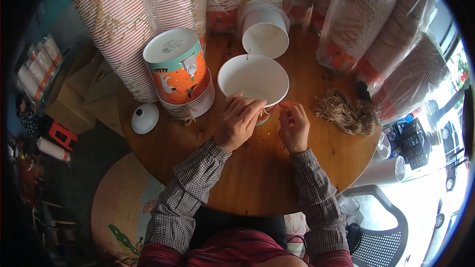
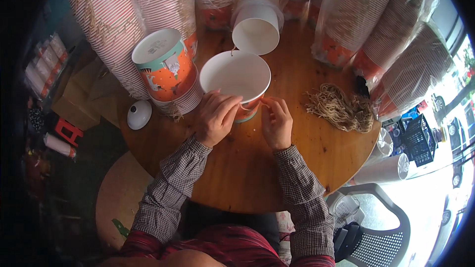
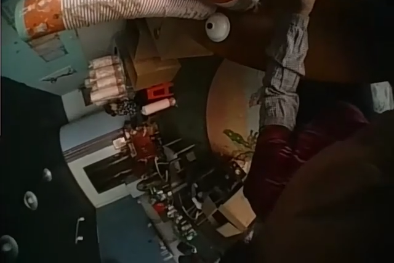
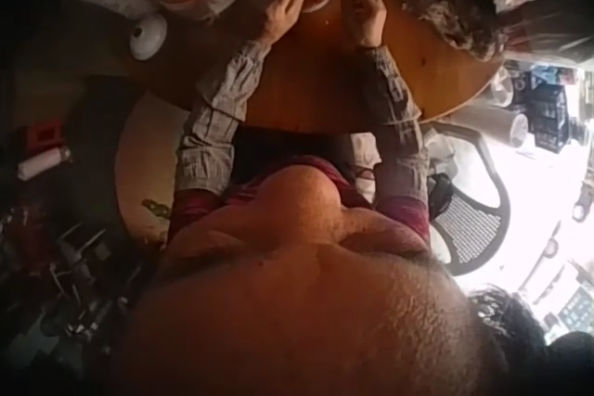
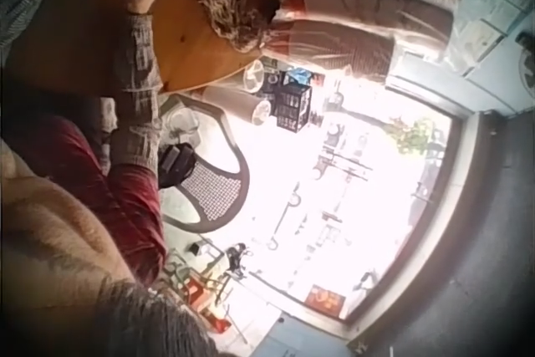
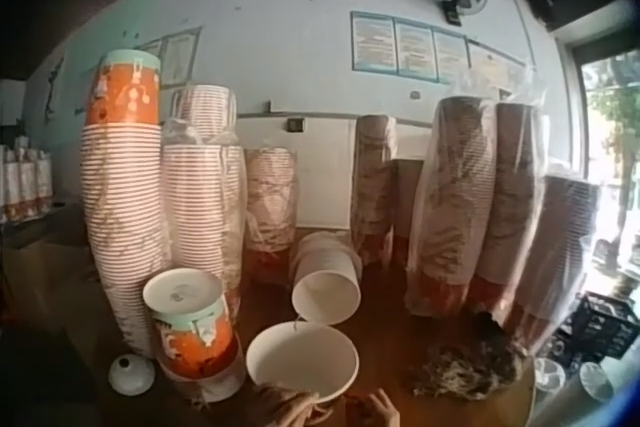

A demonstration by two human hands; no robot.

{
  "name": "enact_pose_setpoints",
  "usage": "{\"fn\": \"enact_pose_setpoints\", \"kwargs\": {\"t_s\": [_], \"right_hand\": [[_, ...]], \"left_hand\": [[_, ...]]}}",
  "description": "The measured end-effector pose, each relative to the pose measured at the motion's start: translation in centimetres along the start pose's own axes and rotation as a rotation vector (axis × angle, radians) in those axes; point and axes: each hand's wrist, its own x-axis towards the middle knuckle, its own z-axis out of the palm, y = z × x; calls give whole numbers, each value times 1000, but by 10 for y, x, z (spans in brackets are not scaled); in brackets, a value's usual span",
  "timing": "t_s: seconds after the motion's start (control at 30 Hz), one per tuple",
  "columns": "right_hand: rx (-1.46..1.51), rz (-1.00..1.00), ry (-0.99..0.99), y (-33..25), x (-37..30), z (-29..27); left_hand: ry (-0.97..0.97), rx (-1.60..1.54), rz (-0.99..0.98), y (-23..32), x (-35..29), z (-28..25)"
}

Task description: Threading string handles through pre-punched holes in decorative paper buckets.

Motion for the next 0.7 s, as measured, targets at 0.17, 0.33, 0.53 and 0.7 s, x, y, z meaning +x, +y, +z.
{"fn": "enact_pose_setpoints", "kwargs": {"t_s": [0.17,0.33,0.53,0.7], "right_hand": [[103,234,-1,39,0,-2],[434,546,-71,42,1,-6],[707,640,-191,-2,-8,12],[814,627,10,17,-19,20]], "left_hand": [[-13,50,-95,-4,6,-5],[78,20,-158,-15,1,-1],[292,-126,-253,-9,0,-1],[314,-223,-332,-2,1,1]]}}
